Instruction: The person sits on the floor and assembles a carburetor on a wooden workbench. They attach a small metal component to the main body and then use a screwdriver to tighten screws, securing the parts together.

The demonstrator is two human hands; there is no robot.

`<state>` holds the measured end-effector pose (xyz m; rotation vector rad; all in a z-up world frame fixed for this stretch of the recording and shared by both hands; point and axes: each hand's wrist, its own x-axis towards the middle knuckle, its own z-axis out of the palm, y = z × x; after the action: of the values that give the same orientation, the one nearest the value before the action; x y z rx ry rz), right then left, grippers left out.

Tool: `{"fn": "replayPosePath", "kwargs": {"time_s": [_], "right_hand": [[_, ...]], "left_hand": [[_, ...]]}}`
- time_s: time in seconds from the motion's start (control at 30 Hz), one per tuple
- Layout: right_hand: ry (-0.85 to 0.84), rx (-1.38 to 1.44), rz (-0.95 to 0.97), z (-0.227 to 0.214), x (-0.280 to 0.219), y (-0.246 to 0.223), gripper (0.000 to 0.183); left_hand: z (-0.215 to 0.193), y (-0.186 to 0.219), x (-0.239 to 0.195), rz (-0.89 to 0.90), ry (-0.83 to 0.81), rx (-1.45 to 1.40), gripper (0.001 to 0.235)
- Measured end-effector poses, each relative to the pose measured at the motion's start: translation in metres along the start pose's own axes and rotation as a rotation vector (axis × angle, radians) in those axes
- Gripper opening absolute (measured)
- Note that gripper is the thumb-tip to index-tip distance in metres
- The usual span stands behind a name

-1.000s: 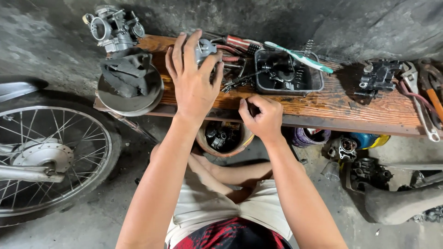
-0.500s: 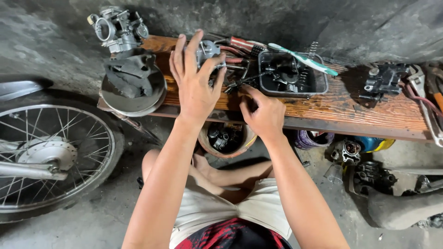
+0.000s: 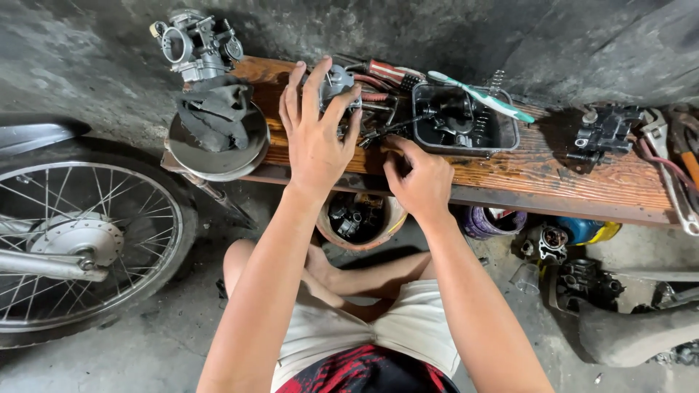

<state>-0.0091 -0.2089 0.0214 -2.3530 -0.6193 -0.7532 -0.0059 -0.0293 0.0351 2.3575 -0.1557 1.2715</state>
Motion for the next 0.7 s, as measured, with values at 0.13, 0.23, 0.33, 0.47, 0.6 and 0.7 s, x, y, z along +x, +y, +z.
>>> {"fn": "replayPosePath", "kwargs": {"time_s": [0.13,0.23,0.33,0.47,0.6,0.7], "right_hand": [[0.007,-0.001,0.019,0.002,-0.001,0.001,0.027],[0.001,-0.001,0.045,0.003,-0.002,0.003,0.028],[0.007,0.019,0.043,0.002,-0.003,0.003,0.027],[0.001,0.01,0.037,0.001,-0.002,0.001,0.027],[0.016,-0.014,0.008,0.002,-0.001,0.0,0.026],[0.029,-0.009,-0.011,0.002,-0.001,0.0,0.025]], "left_hand": [[-0.006,-0.001,0.005,0.009,-0.005,0.012,0.027],[-0.012,-0.004,0.01,0.053,-0.015,-0.041,0.023],[-0.017,-0.007,0.014,0.068,-0.034,-0.07,0.019],[-0.019,-0.016,0.019,0.066,-0.119,-0.147,0.029],[-0.019,-0.03,0.03,-0.03,-0.166,-0.508,0.063],[0.004,-0.062,0.017,-0.069,-0.207,-0.787,0.087]]}}
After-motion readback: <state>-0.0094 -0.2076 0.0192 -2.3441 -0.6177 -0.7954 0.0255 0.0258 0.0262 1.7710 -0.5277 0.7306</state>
